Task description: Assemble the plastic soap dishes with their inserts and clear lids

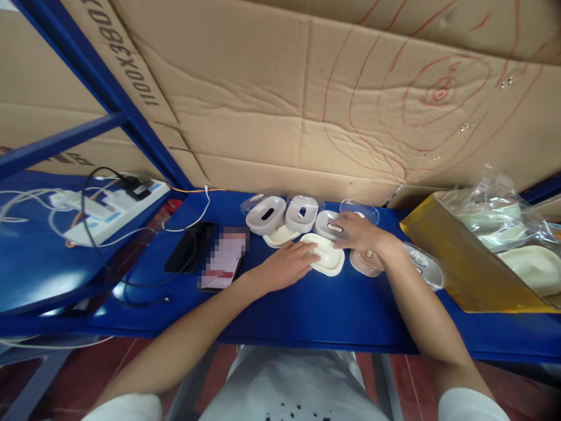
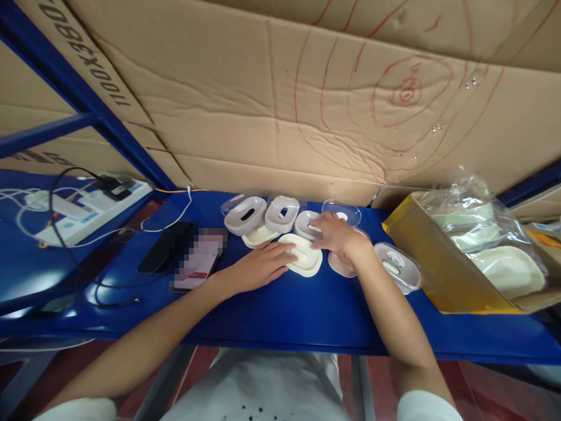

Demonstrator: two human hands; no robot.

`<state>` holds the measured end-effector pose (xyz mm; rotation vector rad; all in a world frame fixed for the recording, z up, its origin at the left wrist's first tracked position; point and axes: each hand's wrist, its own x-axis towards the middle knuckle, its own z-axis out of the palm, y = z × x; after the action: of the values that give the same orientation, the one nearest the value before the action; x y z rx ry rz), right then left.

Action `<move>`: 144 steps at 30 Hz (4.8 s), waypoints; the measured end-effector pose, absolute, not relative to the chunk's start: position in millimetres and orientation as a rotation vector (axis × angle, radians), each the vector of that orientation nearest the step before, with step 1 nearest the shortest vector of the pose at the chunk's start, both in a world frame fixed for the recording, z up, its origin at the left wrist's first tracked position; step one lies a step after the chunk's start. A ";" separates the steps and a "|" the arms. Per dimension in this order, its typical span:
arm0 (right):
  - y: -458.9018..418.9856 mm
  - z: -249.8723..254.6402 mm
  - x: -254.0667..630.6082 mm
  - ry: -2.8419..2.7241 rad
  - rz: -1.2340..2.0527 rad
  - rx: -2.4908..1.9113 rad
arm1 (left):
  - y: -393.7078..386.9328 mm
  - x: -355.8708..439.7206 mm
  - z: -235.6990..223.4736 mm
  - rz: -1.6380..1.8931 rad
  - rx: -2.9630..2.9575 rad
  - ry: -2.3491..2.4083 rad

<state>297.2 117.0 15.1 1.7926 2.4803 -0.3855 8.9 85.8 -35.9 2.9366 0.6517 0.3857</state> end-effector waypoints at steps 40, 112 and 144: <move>75.0 -8.0 253.3 2.444 0.114 2.030 | 104.4 21.4 -46.7 0.457 2.752 0.576; 53.0 -9.0 260.8 2.582 0.304 2.303 | 77.4 4.3 -42.8 0.337 2.805 0.615; 30.0 -27.5 219.2 3.285 -0.628 2.302 | 51.5 -7.9 -51.7 0.423 2.681 0.740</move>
<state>219.2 30.0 -27.5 2.3016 3.2854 -0.6275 -7.9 51.5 -51.7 2.6812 0.7404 0.4226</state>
